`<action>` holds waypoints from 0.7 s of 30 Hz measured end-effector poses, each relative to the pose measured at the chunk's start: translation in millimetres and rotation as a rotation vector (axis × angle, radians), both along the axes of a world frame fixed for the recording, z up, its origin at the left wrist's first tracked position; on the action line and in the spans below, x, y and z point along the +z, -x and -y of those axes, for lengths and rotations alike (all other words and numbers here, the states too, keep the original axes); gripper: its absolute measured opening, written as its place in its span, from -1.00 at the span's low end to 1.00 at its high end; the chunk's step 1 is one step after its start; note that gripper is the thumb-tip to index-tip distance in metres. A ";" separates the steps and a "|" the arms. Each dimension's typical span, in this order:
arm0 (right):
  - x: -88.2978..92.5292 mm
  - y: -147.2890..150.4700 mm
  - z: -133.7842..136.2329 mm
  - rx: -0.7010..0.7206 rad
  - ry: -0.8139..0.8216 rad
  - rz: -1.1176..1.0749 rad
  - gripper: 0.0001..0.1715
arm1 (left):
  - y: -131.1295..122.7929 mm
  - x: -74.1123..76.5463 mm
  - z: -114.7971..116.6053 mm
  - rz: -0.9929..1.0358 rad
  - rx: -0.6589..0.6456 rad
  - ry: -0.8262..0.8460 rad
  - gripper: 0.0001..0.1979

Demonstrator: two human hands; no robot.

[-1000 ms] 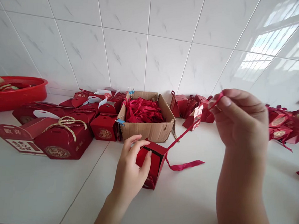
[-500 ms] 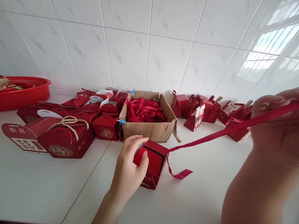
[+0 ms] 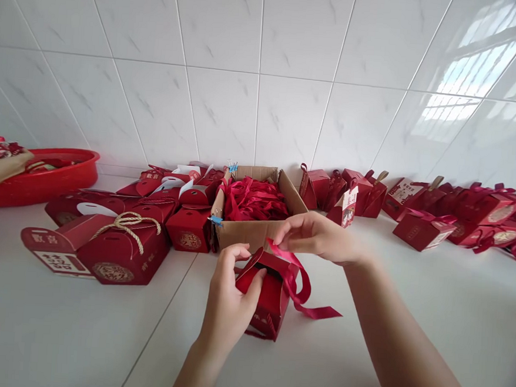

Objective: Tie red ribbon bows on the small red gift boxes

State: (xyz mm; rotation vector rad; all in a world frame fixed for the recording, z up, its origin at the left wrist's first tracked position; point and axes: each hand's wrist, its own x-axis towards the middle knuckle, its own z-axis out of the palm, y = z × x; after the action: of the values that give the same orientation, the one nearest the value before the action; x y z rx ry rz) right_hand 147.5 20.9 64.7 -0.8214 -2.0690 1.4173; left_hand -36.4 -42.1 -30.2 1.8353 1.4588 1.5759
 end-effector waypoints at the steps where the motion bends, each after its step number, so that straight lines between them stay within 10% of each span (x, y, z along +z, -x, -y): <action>1: -2.2 1.9 -1.3 0.019 -0.007 0.038 -0.87 | -0.3 0.1 0.2 0.008 -0.009 0.001 -0.76; 21: -18.4 28.6 3.1 -0.028 0.108 0.114 -0.81 | 3.0 9.4 2.0 0.366 0.040 0.128 -0.85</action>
State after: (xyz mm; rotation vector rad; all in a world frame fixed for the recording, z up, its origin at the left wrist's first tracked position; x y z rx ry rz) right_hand 118.9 17.9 46.2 -0.9923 -2.0701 1.5099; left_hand -39.4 -44.1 -20.8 1.3670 1.3950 1.6852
